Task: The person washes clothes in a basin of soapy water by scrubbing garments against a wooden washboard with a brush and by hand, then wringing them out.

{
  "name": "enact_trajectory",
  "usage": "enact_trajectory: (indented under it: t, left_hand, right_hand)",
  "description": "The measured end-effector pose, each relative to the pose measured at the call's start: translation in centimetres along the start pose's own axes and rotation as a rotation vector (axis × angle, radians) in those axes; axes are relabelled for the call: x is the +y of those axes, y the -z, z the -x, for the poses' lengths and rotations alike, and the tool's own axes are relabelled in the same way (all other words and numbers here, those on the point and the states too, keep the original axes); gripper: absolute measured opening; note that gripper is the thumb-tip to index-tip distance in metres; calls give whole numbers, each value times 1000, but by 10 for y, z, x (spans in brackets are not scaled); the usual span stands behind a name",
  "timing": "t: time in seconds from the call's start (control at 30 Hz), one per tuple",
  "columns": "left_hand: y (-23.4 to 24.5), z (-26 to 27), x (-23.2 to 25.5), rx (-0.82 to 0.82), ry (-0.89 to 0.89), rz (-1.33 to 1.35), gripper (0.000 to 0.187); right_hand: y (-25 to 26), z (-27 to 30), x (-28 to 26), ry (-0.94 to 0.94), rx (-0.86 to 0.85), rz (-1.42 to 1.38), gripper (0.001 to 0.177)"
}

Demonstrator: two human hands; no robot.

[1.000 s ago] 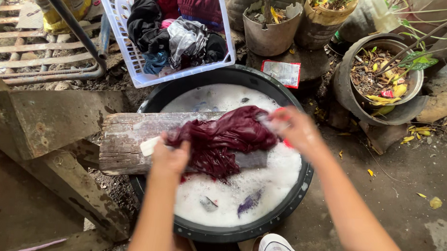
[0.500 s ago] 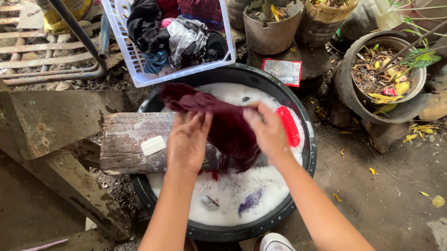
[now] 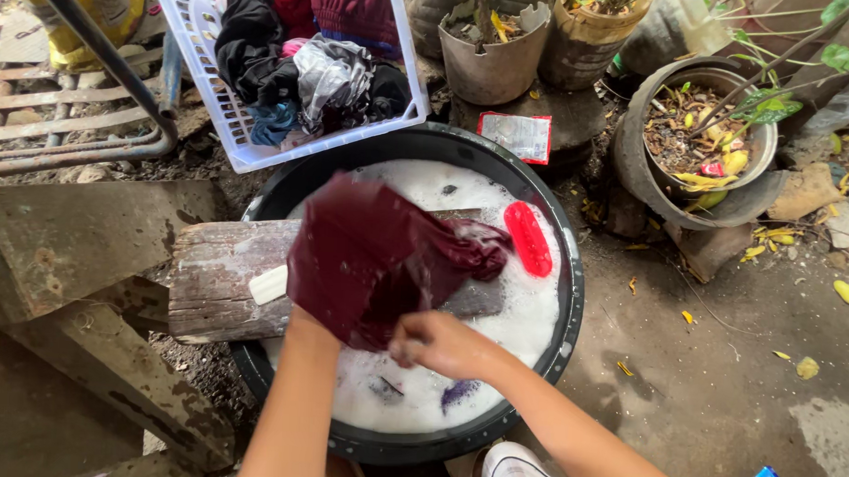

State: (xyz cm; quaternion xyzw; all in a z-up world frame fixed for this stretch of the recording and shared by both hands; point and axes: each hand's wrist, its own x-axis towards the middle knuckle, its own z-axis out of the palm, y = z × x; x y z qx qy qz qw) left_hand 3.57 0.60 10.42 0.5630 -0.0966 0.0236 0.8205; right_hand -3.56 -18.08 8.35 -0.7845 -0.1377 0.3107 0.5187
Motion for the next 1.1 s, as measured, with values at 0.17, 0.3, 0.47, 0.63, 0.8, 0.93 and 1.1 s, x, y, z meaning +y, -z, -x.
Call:
enact_trajectory:
  t: [0.17,0.3,0.47,0.63,0.8,0.93,1.1]
  left_hand:
    - [-35,-46,33,-39,225,829,39]
    - [-43,-62,40,-60,301,902,41]
    - [-24,-47,7,-153,611,849,45]
    - [23,14,-64,161,836,577,41]
    - [78,63,-121,203,650,711,37]
    - [103,63,-156,235,615,820,33]
    - [114,59,-177,292,567,812,33]
  right_hand:
    - [-30,-14,134,-368,-75,-221,32]
    - [-36,-25,211,-515,150,-844,41]
    - [-33,-34,269,-665,414,-1161,36]
    - [-36,-37,229,-740,445,-1261,36]
    - [-13,-34,81,-486,142,-1602,36]
    - [-11,-74,8,-191,159,-729,38]
    - [-47,-153,-3,194,375,316,25]
